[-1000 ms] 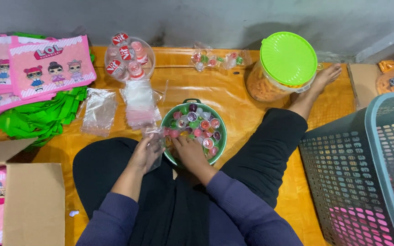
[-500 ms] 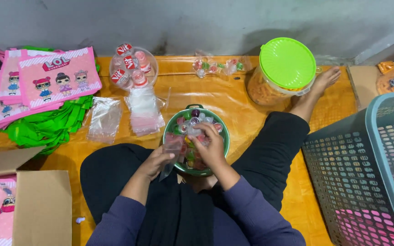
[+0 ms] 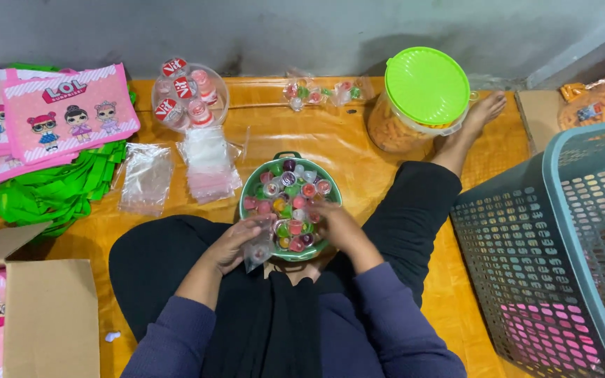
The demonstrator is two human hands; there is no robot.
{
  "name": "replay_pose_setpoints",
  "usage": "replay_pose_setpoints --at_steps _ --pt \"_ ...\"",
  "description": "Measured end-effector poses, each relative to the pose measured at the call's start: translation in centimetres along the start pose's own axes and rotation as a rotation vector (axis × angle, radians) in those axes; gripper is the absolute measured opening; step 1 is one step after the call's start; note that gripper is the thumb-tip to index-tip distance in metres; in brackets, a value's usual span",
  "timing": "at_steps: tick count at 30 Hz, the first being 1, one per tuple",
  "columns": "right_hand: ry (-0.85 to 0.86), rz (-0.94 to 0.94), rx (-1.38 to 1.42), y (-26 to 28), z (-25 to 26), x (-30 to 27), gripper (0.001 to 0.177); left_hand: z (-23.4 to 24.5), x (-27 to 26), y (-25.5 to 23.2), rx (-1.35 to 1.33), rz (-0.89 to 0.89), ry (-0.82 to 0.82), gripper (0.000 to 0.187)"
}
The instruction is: The person puts jelly cups into plastic bags by hand while sitting on the floor.
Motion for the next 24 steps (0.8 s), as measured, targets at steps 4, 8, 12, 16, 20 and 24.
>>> replay_pose_setpoints --at_steps 4,8,12,16,20,24 --pt "-0.052 0.008 -0.090 -1.1 -2.3 0.7 0.036 0.2 -0.1 -0.1 -0.039 0.004 0.002 0.049" --pt "-0.282 0.082 0.103 1.2 -0.6 0.9 0.017 0.2 -0.3 -0.1 0.008 0.032 0.044 0.052" --pt "-0.419 0.415 0.266 8.4 1.9 0.7 0.018 1.3 -0.1 1.0 0.067 0.061 0.091 0.059" --pt "-0.242 0.511 0.301 11.2 2.4 0.1 0.019 4.4 0.5 2.8 0.069 0.089 0.092 0.059" --pt "-0.294 0.299 0.296 6.9 0.8 1.7 0.024 3.1 -0.1 1.1 0.048 0.066 0.046 0.057" --pt "0.050 0.061 0.006 5.2 -2.3 2.3 0.042 5.0 0.3 2.0 0.044 0.071 -0.024 0.061"
Point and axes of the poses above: each hand's wrist, its own x-axis towards the middle knuckle, its own z-axis out of the back of the hand, y = z × x, the point moved 2 cm from there along x, towards the middle knuckle, and after that the axes turned 12 degrees about y, right-handed, at the moved point
